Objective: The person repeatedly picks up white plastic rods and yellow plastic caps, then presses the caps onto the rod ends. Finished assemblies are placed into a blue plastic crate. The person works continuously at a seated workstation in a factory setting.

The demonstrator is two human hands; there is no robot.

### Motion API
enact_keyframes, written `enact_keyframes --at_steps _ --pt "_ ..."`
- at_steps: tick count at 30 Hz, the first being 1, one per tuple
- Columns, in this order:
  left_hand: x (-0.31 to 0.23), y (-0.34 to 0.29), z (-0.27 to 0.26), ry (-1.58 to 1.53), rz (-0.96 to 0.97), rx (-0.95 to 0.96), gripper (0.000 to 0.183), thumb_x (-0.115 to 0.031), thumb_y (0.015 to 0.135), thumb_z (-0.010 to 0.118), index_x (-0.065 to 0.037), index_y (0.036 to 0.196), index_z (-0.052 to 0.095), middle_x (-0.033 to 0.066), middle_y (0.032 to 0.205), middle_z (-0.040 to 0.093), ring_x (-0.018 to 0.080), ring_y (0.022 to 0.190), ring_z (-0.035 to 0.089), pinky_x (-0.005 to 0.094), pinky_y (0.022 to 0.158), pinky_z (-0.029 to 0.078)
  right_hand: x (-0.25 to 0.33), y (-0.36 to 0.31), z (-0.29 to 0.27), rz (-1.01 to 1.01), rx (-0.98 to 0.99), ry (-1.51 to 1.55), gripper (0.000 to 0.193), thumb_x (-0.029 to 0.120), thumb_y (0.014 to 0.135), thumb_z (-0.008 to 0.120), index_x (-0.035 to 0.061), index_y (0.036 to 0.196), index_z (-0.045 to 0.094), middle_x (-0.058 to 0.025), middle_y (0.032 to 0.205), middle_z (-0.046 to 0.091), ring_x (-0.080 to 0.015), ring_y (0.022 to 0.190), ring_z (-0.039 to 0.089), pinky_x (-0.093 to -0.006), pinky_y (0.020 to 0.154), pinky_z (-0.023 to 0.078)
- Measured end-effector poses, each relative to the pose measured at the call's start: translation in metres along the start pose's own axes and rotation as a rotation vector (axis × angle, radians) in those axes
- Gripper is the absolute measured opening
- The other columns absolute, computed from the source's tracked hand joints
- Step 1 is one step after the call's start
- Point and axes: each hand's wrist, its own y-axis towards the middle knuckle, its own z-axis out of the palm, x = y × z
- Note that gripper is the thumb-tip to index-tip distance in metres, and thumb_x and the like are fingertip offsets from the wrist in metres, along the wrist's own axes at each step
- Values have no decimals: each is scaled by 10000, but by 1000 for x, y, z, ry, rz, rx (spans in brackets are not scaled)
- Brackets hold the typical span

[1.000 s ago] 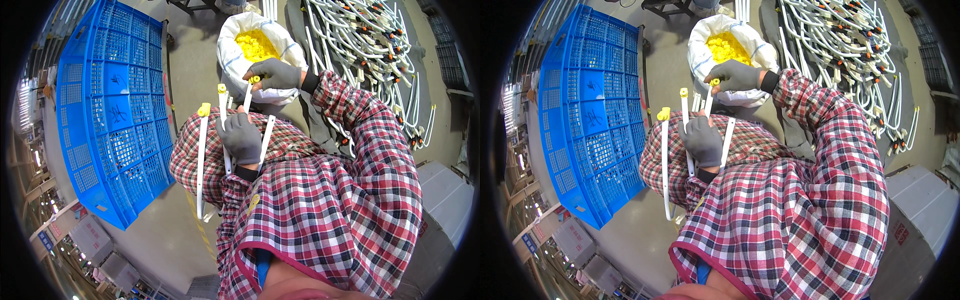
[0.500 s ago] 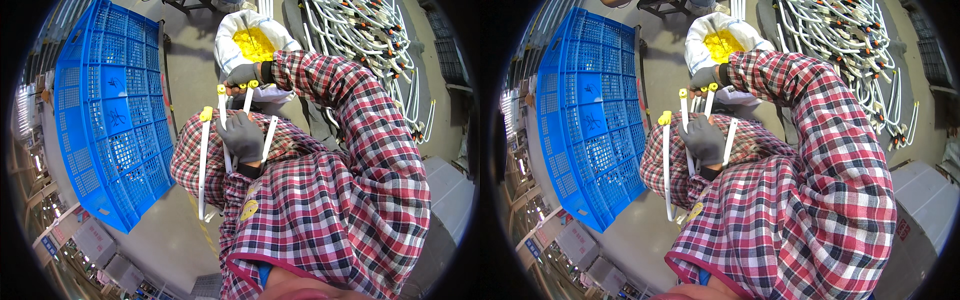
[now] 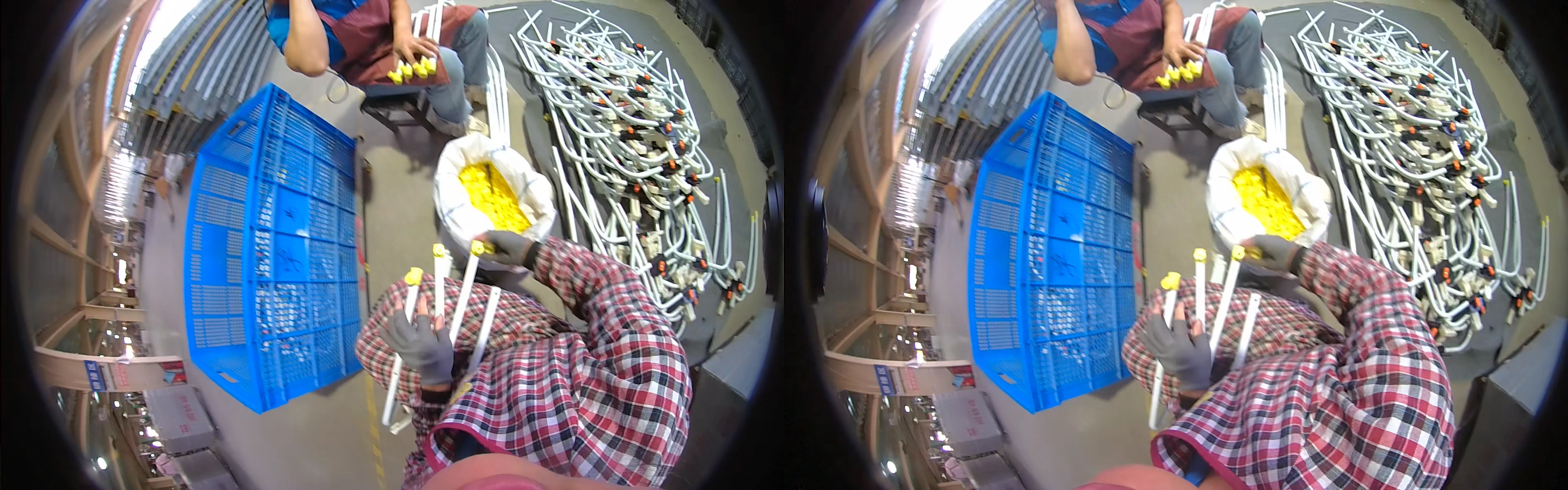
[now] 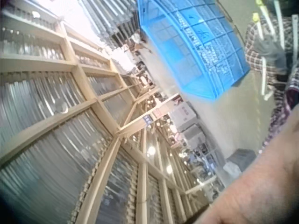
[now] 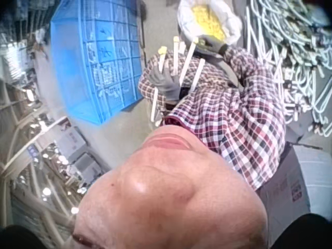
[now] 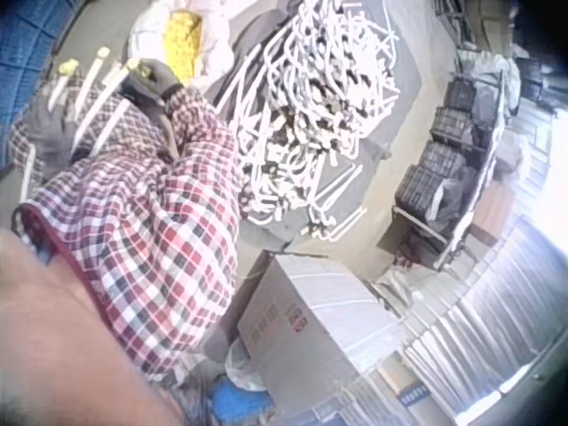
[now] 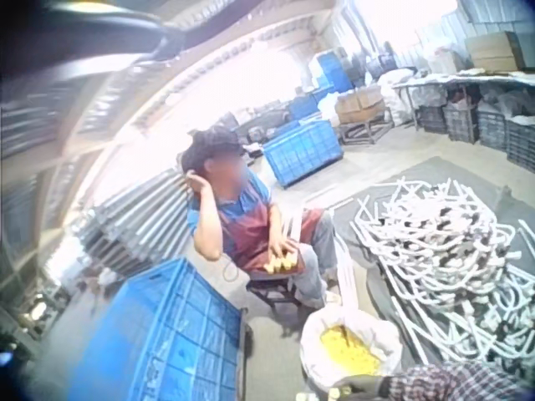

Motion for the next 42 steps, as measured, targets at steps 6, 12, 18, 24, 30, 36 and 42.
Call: enact_keyframes --at_steps 6,12,18,24,30,36,42 --pt "26 -11 25 -98 89 313 420 -181 905 658 -39 1301 656 215 1296 560 401 1115 564 512 968 464 -72 -54 -37 105 -128 -244 113 55 958 567 3 863 599 -62 765 602 -134 609 530 -272 544 453" --pt "5 18 52 -178 74 359 378 -190 910 643 -9 1241 659 210 1264 588 399 1083 603 509 868 508 -89 -65 -14 3 -393 -408 193 166 984 649 7 1091 670 -47 838 691 -93 622 594 -258 536 484" --pt "10 19 63 -237 172 166 382 -126 871 685 26 1218 646 265 1475 491 442 1251 537 501 1020 477 -89 -46 -34 -68 -412 -208 179 72 1008 528 -38 1080 651 -124 839 688 -208 672 648 -342 596 524" --pt "11 -5 40 -321 281 86 269 -119 879 679 -36 1135 690 152 1205 632 371 1189 559 588 1101 380 11 -69 -101 -212 -727 -518 212 219 922 625 37 913 735 -63 765 689 -172 625 628 -327 587 525" --pt "-11 -42 21 -115 316 132 296 -284 939 591 -55 1096 693 100 1103 661 324 1088 597 666 1155 295 55 -93 -91 -508 -421 -118 197 240 1062 572 64 1089 656 26 848 614 -74 658 519 -231 589 413" --pt "-41 -36 35 -80 283 179 353 -288 940 653 -39 1190 671 86 1058 669 265 1006 610 624 1145 324 25 -118 0 -308 -197 -174 337 157 1050 595 -4 1344 567 -1 950 602 -63 756 568 -176 631 471" --pt "-52 -15 40 -54 321 132 382 -284 899 703 -50 1202 690 56 986 666 246 940 601 626 1175 298 29 -112 50 -274 -29 -165 298 93 1062 555 14 1347 586 -3 1089 614 -53 886 560 -174 779 500"
